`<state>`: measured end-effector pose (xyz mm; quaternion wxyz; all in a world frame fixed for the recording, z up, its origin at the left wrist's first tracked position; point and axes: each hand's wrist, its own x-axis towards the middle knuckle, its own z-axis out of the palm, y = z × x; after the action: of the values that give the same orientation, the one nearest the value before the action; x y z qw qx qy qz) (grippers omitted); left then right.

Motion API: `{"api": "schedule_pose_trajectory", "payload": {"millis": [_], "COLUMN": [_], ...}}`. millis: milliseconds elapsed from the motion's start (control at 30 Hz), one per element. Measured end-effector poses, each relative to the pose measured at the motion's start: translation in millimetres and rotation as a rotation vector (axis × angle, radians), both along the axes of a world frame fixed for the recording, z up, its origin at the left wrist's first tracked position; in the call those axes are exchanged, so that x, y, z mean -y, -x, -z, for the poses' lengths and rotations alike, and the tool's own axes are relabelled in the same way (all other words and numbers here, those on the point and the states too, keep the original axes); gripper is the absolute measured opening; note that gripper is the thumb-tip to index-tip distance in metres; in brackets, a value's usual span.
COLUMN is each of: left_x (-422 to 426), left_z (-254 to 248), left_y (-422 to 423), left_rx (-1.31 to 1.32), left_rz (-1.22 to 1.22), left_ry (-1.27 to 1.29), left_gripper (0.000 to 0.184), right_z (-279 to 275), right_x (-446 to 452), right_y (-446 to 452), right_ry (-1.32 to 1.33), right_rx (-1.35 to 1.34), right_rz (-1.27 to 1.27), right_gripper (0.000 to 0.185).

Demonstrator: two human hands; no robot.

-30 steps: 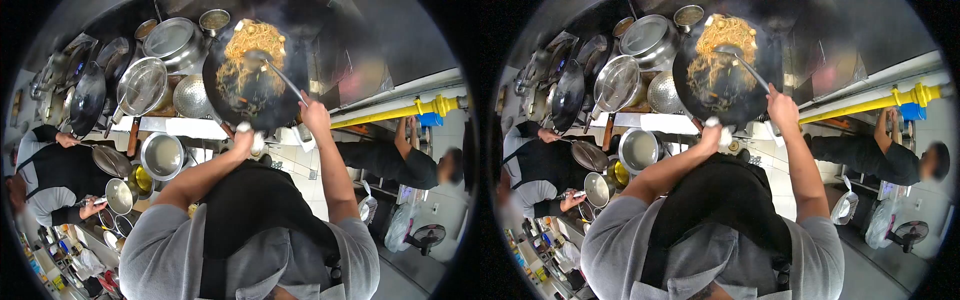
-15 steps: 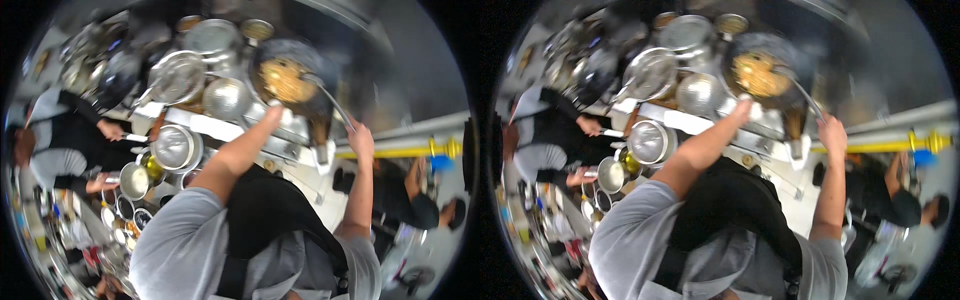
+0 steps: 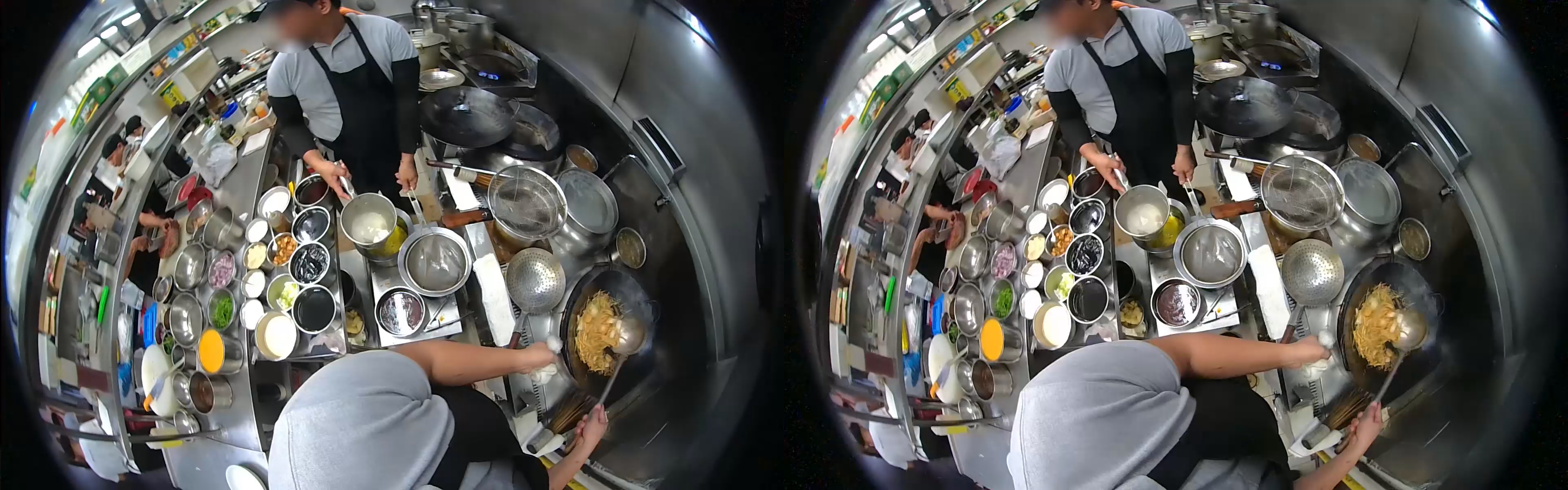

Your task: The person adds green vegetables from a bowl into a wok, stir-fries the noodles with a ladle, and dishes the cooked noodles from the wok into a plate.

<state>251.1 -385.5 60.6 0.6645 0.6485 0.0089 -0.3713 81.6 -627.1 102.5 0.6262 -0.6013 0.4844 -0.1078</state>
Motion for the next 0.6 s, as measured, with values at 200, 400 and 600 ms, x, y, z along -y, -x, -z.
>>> {"api": "schedule_pose_trajectory", "payload": {"millis": [200,400,600], "left_x": [6.8,47.5,84.5], "left_z": [15.2,21.9,22.8], "left_y": [4.5,-13.5,-41.3], "left_rx": [-0.074,-0.315,-0.58], "left_rz": [0.121,0.114,0.154], "left_ry": [0.042,0.071,0.197], "left_gripper": [0.03,0.035,0.025], "right_z": [99.6,47.0,-81.9], "right_x": [133.3,34.2,-31.1], "right_y": [-24.6,-73.7,-21.5], "right_ry": [1.46,1.141,1.128], "right_rx": [0.03,-0.308,-0.768], "right_rz": [-0.603,-0.544,-0.531], "right_gripper": [0.028,0.034,0.046]}}
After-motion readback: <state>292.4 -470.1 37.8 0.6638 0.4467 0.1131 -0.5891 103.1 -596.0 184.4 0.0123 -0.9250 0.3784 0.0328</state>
